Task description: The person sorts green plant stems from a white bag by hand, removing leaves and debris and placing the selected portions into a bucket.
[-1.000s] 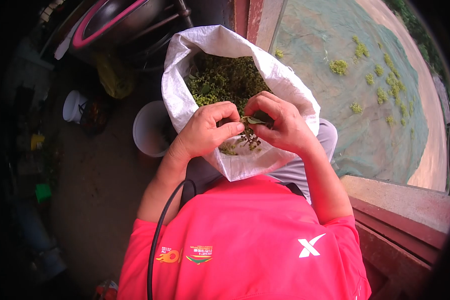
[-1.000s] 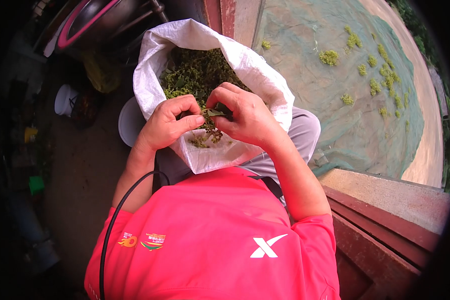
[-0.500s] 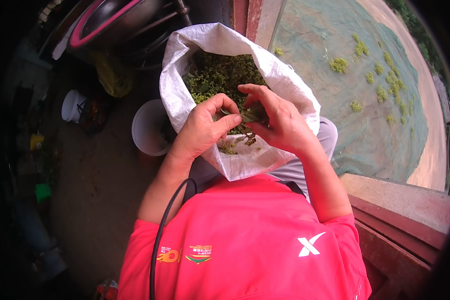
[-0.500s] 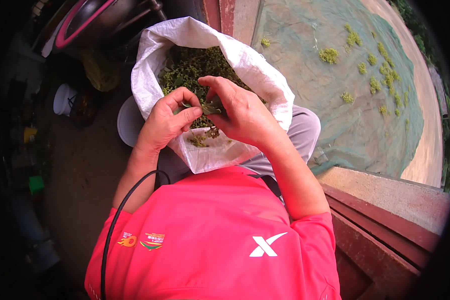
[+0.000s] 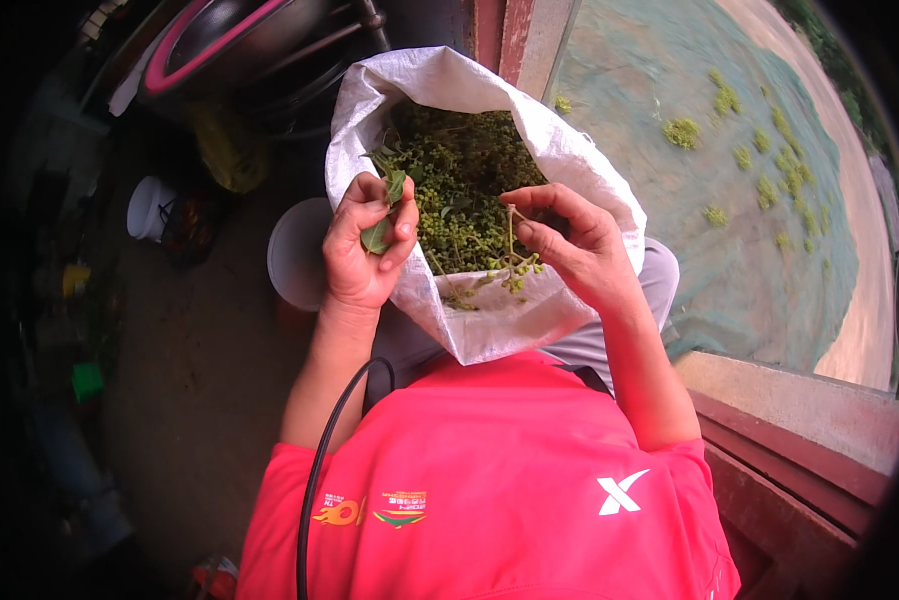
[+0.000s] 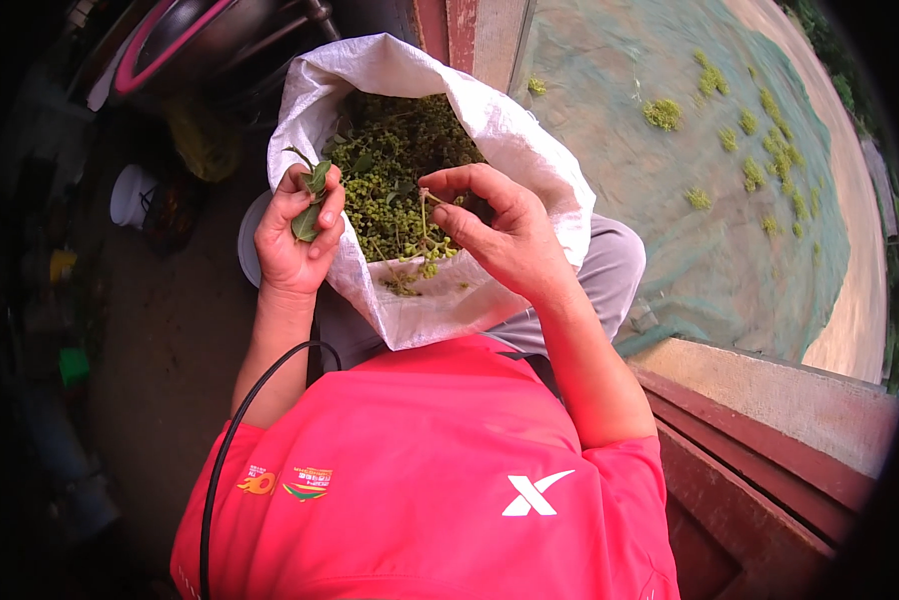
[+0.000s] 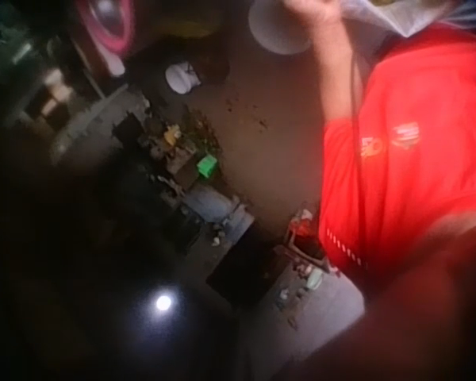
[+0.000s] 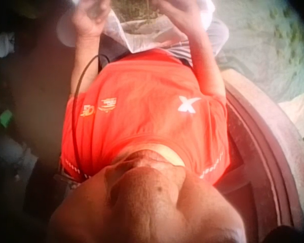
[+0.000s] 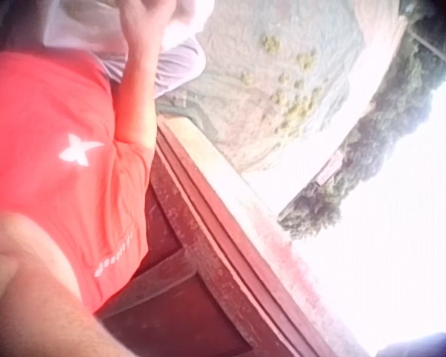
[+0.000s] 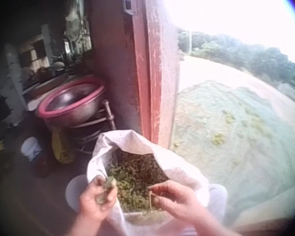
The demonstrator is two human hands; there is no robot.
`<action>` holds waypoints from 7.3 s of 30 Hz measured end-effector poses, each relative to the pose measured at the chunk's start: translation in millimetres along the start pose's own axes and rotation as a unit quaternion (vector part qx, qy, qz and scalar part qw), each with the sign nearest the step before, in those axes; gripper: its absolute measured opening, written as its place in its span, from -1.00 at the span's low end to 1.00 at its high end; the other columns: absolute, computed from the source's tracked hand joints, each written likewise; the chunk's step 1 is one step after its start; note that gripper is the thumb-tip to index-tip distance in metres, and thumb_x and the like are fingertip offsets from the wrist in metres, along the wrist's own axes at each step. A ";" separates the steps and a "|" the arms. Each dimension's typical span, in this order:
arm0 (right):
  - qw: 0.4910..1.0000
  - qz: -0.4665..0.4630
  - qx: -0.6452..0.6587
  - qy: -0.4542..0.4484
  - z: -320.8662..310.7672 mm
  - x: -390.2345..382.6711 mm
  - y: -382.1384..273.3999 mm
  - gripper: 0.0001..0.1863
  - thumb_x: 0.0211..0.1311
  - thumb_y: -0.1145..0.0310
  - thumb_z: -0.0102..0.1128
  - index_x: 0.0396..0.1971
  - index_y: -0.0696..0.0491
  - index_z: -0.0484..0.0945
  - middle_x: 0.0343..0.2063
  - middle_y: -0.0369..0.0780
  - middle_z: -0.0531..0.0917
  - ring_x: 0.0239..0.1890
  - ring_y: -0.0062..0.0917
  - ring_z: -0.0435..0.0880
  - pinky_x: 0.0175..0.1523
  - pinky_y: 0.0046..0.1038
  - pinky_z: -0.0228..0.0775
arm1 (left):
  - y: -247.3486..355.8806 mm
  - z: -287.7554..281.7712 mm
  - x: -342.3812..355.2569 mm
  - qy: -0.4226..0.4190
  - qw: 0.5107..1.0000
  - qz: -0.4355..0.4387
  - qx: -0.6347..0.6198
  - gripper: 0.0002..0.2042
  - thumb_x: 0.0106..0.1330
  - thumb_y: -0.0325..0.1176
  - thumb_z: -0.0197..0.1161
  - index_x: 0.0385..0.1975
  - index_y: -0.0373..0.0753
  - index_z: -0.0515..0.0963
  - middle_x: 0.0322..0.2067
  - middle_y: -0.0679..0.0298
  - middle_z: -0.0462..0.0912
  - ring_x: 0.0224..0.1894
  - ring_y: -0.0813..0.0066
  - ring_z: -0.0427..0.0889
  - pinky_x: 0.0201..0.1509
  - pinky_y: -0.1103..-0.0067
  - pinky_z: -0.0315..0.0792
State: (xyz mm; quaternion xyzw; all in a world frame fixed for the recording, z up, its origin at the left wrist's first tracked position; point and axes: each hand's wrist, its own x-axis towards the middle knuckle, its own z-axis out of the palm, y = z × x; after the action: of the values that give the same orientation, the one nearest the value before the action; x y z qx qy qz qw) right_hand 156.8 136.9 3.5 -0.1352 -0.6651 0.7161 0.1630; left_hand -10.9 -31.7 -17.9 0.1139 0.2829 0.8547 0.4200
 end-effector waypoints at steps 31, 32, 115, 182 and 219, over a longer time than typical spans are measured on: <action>0.764 -0.029 -0.623 -0.167 25.9 104.1 76.1 -0.78 0.00 0.38 0.20 -0.29 0.05 0.62 -0.43 -0.08 0.65 -0.29 -0.17 0.65 -0.16 -0.21 0.50 | 7.6 -11.2 -8.3 -0.094 0.993 -0.065 0.010 -0.68 0.42 -0.10 0.03 -0.50 -0.17 0.31 -0.48 0.26 0.39 -0.55 0.56 0.44 -0.74 0.79 0.12; 0.760 -0.027 -0.626 -0.171 21.6 101.4 72.7 -0.78 0.00 0.38 0.20 -0.29 0.05 0.62 -0.43 -0.08 0.65 -0.29 -0.17 0.65 -0.16 -0.21 0.50 | 7.6 -10.5 -8.3 -0.093 0.994 -0.063 0.004 -0.68 0.42 -0.10 0.03 -0.50 -0.17 0.31 -0.48 0.26 0.39 -0.55 0.56 0.44 -0.74 0.79 0.12; 0.987 0.087 -0.098 0.088 -28.3 14.9 -48.5 -0.89 0.13 0.56 0.07 -0.32 0.12 0.44 -0.50 -0.42 0.46 -0.50 -0.83 0.39 -0.40 -0.72 0.25 | -12.4 0.8 7.6 0.027 0.975 -0.117 0.185 -0.82 0.30 -0.46 0.09 -0.12 -0.25 0.46 -0.40 0.28 0.56 -0.54 0.63 0.53 -0.67 0.80 0.24; 0.795 -0.048 -0.565 -0.215 -68.1 25.8 0.2 -0.83 0.03 0.45 0.25 -0.34 0.07 0.49 -0.41 -0.21 0.57 -0.29 -0.32 0.56 -0.16 -0.36 0.41 | -19.6 0.8 4.2 0.064 0.964 -0.147 0.211 -0.78 0.38 -0.26 0.11 -0.24 -0.31 0.53 -0.58 0.36 0.46 -0.64 0.68 0.43 -0.73 0.77 0.13; 0.837 -0.051 -0.544 0.017 -14.3 43.7 -27.7 -0.86 0.02 0.30 0.20 -0.43 0.02 0.59 -0.43 -0.19 0.60 -0.33 -0.27 0.63 -0.23 -0.30 0.47 | -32.7 -5.1 -0.1 0.069 0.964 -0.166 0.195 -0.75 0.33 -0.24 0.20 -0.16 -0.28 0.53 -0.42 0.31 0.55 -0.52 0.58 0.54 -0.67 0.78 0.27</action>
State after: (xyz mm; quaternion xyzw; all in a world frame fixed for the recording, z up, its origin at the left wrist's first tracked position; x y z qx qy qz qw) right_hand 124.4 169.7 31.0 -0.1804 -0.9507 0.2267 0.1108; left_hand 8.3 -17.8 -40.9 0.0857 0.4870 0.7072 0.5053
